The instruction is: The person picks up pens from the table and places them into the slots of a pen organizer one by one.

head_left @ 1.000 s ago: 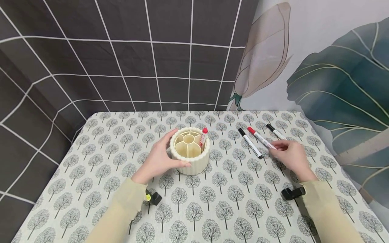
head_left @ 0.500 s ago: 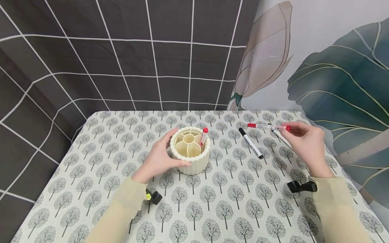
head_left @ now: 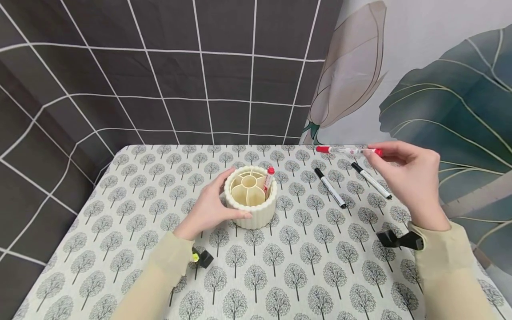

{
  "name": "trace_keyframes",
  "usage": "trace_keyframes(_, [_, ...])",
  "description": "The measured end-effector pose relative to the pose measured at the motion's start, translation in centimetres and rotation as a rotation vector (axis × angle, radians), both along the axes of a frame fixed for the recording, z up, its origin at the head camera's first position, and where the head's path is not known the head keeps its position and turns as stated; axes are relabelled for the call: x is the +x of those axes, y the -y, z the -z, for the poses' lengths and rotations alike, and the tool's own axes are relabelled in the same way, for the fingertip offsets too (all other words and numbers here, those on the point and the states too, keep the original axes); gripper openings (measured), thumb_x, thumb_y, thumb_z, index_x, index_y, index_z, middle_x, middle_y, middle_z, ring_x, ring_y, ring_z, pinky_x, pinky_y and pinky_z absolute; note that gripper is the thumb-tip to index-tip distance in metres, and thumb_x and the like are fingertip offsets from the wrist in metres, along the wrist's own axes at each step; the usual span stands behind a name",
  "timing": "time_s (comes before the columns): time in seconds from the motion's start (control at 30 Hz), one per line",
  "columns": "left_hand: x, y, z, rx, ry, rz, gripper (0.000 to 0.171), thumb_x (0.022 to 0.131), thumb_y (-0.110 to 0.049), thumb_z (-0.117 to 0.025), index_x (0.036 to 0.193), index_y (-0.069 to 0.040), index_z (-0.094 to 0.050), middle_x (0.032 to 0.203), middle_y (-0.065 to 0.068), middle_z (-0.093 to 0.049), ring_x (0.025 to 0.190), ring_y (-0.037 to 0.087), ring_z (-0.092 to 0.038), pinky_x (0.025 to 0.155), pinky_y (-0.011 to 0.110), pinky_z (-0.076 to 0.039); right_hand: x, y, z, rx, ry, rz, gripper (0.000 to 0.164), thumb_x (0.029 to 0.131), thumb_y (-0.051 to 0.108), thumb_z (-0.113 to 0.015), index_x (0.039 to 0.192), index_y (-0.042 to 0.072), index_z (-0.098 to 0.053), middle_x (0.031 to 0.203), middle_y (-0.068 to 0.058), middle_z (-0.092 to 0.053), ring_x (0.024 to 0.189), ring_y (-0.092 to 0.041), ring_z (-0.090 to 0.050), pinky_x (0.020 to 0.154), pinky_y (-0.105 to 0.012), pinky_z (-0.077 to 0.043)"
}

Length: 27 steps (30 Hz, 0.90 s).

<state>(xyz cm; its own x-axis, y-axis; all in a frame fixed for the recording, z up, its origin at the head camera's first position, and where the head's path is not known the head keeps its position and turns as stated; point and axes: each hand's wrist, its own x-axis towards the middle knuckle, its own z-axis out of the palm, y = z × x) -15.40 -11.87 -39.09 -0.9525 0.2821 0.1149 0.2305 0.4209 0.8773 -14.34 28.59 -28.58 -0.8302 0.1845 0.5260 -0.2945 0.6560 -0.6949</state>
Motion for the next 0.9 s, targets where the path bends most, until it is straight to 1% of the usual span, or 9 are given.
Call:
trace_keyframes(0.13, [0.0,0.0,-0.1,0.015,0.004,0.008,0.127,0.054,-0.049,-0.100,0.159,-0.020,-0.034,0.152,0.001,-0.046,0.135,0.024,-0.048,0.111,0.047,-0.041,0.4,1.4,-1.3,-0.062,-0.050,-0.055,0.018,0.085,0.014,-0.084,0.101,0.006,-0.082,0.084,0.003,-0.075,0.074,-0.011,-0.066,0.057,-0.017,-0.048])
trace_keyframes(0.23, [0.0,0.0,-0.1,0.019,0.007,0.010,0.127,0.054,-0.048,-0.100,0.159,-0.020,-0.034,0.151,0.001,-0.046,0.135,0.024,-0.048,0.111,0.045,-0.041,0.5,2.7,-2.1,-0.110,-0.078,-0.110,0.018,0.084,0.007,-0.084,0.101,0.000,-0.080,0.083,0.000,-0.074,0.071,-0.013,-0.065,0.057,-0.018,-0.049])
trace_keyframes(0.37, [0.0,0.0,-0.1,0.022,0.008,0.010,0.127,0.054,-0.047,-0.100,0.159,-0.021,-0.034,0.151,0.000,-0.046,0.133,0.024,-0.049,0.110,0.047,-0.042,0.5,4.5,-2.7,-0.187,-0.103,-0.229,0.019,0.082,-0.003,-0.082,0.099,-0.008,-0.077,0.083,-0.004,-0.075,0.068,-0.014,-0.066,0.060,-0.017,-0.052])
trace_keyframes(0.5, [-0.1,0.0,-0.1,0.029,0.007,0.010,0.126,0.054,-0.047,-0.101,0.158,-0.023,-0.034,0.150,-0.001,-0.047,0.132,0.024,-0.050,0.109,0.048,-0.043,0.3,6.3,-2.8,-0.229,-0.101,-0.331,0.017,0.082,-0.006,-0.082,0.097,-0.010,-0.076,0.083,-0.007,-0.076,0.067,-0.013,-0.069,0.055,-0.016,-0.050])
trace_keyframes(0.57, [-0.1,0.0,-0.1,0.030,0.005,0.012,0.126,0.054,-0.047,-0.101,0.159,-0.022,-0.034,0.150,-0.001,-0.047,0.132,0.023,-0.050,0.109,0.048,-0.043,0.0,6.9,-2.5,-0.213,-0.101,-0.355,0.016,0.082,-0.005,-0.083,0.096,-0.008,-0.076,0.083,-0.008,-0.076,0.066,-0.013,-0.069,0.051,-0.017,-0.046])
trace_keyframes(0.67, [0.0,0.0,-0.2,0.024,0.008,0.009,0.127,0.054,-0.048,-0.100,0.159,-0.022,-0.034,0.150,-0.001,-0.047,0.133,0.023,-0.050,0.109,0.048,-0.043,-0.4,7.7,-2.0,-0.185,-0.083,-0.372,0.015,0.082,-0.001,-0.084,0.095,-0.004,-0.078,0.084,-0.008,-0.076,0.068,-0.015,-0.069,0.052,-0.018,-0.048])
trace_keyframes(0.77, [0.1,0.0,-0.2,0.014,0.013,-0.001,0.128,0.053,-0.049,-0.100,0.159,-0.022,-0.034,0.150,-0.002,-0.047,0.132,0.023,-0.050,0.109,0.049,-0.043,-0.9,8.4,-1.3,-0.153,-0.051,-0.368,0.014,0.083,0.006,-0.086,0.094,0.001,-0.079,0.084,-0.004,-0.076,0.068,-0.016,-0.069,0.053,-0.019,-0.050])
trace_keyframes(0.9, [0.1,0.0,-0.2,0.018,0.014,0.002,0.128,0.053,-0.049,-0.100,0.159,-0.022,-0.034,0.151,0.000,-0.047,0.132,0.024,-0.050,0.108,0.048,-0.044,-1.3,9.6,-0.3,-0.126,-0.016,-0.387,0.014,0.082,0.012,-0.088,0.092,0.007,-0.079,0.084,-0.001,-0.076,0.067,-0.016,-0.068,0.054,-0.020,-0.052])
